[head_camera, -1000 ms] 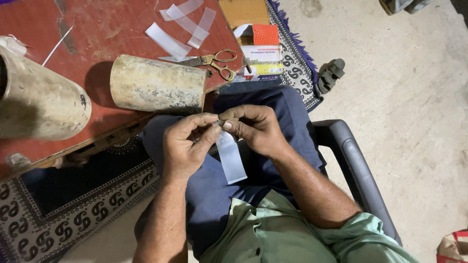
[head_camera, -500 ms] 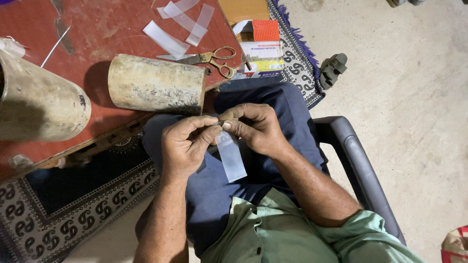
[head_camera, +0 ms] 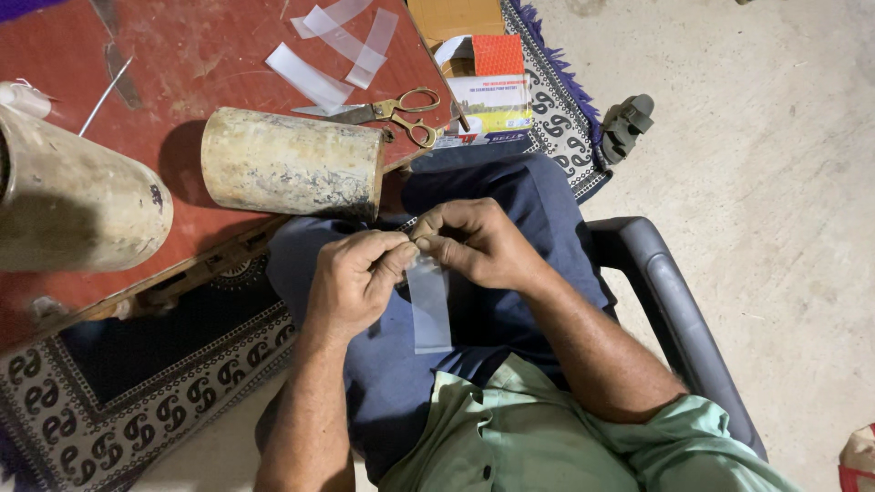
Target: The person folds small white paper strips into cones and inserts them into a cylindrical container. The person repeats this process multiple times, handling each strip individually and placing the formed cones inside the container.
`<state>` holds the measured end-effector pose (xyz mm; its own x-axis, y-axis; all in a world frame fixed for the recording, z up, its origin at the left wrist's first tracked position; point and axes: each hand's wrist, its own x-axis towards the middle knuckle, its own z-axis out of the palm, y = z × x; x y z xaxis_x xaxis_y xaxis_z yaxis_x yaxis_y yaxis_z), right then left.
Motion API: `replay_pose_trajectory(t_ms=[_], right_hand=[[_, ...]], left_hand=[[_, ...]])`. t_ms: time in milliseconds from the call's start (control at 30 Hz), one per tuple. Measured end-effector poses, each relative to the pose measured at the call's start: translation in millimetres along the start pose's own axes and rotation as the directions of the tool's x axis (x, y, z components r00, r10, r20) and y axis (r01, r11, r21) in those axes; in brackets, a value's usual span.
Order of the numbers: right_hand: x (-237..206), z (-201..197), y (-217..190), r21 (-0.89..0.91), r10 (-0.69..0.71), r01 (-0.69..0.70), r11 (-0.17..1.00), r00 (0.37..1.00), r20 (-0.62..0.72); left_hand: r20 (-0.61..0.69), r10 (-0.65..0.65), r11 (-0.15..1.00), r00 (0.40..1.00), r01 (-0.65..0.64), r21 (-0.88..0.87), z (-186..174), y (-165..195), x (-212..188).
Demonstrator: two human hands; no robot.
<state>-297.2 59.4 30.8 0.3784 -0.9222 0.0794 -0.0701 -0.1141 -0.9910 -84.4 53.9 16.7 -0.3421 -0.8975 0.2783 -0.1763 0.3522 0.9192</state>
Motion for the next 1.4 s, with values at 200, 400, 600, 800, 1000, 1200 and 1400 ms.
replay_pose_trajectory(t_ms=[200,400,600,800,1000,1200,1400], right_hand=[[4,8,9,-0.427,-0.130,0.083,0.901,0.988,-0.084],[5,9,26,-0.630,-0.217,0.023,0.776,0.948,-0.233],[1,-7,26,0.174,-0.027,0.034,0.984,0.999,-0.044],[3,-1,19,0.245,-0.065,0.055,0.968,0.997,0.032],[4,-10,7,0.085,0.114,-0.116,0.990,0.993,0.028],[4,-14,-7,-0.284,-0.141,0.170,0.944,0.983,0.122],[6,-10,-3,-0.341,-0.189,0.200,0.918,0.980,0.067]], left_hand=[[-0.191,0.140,0.973,0.971,-0.100,0.206,21,2,-2],[-0.342,0.220,0.914,0.914,-0.070,0.400,21,1,2],[-0.037,-0.188,0.907,0.982,0.159,-0.390,14,-7,-6],[0.113,-0.278,0.792,0.954,0.294,-0.535,11,-19,-7],[0.135,-0.284,0.833,0.949,0.314,-0.455,2,-16,-5],[0.171,-0.248,0.956,0.954,0.269,-0.118,-3,-2,2],[0.021,0.005,0.999,1.000,-0.007,0.051,3,6,3]])
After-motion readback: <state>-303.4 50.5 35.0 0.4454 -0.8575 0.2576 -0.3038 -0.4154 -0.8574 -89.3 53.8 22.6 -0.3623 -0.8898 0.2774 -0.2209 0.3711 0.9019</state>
